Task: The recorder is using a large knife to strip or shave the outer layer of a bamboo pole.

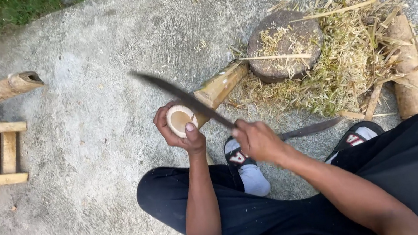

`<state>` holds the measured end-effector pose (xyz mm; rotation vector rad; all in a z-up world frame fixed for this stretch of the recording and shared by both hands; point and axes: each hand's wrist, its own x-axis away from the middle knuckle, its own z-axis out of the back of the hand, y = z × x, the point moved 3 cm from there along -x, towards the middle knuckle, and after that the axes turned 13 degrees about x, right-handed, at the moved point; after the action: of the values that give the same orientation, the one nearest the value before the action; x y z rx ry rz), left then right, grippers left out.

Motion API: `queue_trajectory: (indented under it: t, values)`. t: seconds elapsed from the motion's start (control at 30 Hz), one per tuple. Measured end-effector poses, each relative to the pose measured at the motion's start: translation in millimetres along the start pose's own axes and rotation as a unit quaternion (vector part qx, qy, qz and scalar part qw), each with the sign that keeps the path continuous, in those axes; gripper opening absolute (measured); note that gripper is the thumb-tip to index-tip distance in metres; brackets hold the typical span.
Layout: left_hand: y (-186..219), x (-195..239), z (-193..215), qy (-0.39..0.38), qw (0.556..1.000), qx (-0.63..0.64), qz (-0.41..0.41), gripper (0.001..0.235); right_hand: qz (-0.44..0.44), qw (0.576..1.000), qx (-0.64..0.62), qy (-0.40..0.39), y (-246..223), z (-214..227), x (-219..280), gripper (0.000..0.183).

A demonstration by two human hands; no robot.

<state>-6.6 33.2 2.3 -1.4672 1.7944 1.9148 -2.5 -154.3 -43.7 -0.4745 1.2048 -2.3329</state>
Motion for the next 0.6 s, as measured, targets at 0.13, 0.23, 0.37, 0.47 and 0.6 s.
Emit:
queue_trajectory:
  t: [0.13,0.23,0.37,0.47,0.6]
  values:
    - [3,-7,-4,0.006,1.000,0.010,0.007,0.069,-0.007,1.000,0.015,0.018,-20,19,10,0.051]
    - [0,-8,-4,0.002,1.000,-0.003,0.004,0.071,0.049,0.994,0.048,0.091,-28,26,16,0.048]
    - [8,-2,-7,0.002,1.000,-0.002,-0.003,0.070,0.003,0.998,0.041,0.055,-25,27,12,0.044]
    - [0,-6,-7,0.002,1.000,0.000,-0.007,0.071,-0.009,0.997,0.050,0.052,-30,30,16,0.044]
    - [5,-5,-10,-0.001,1.000,0.016,-0.006,0.069,0.013,0.995,0.069,0.074,-2,12,3,0.045]
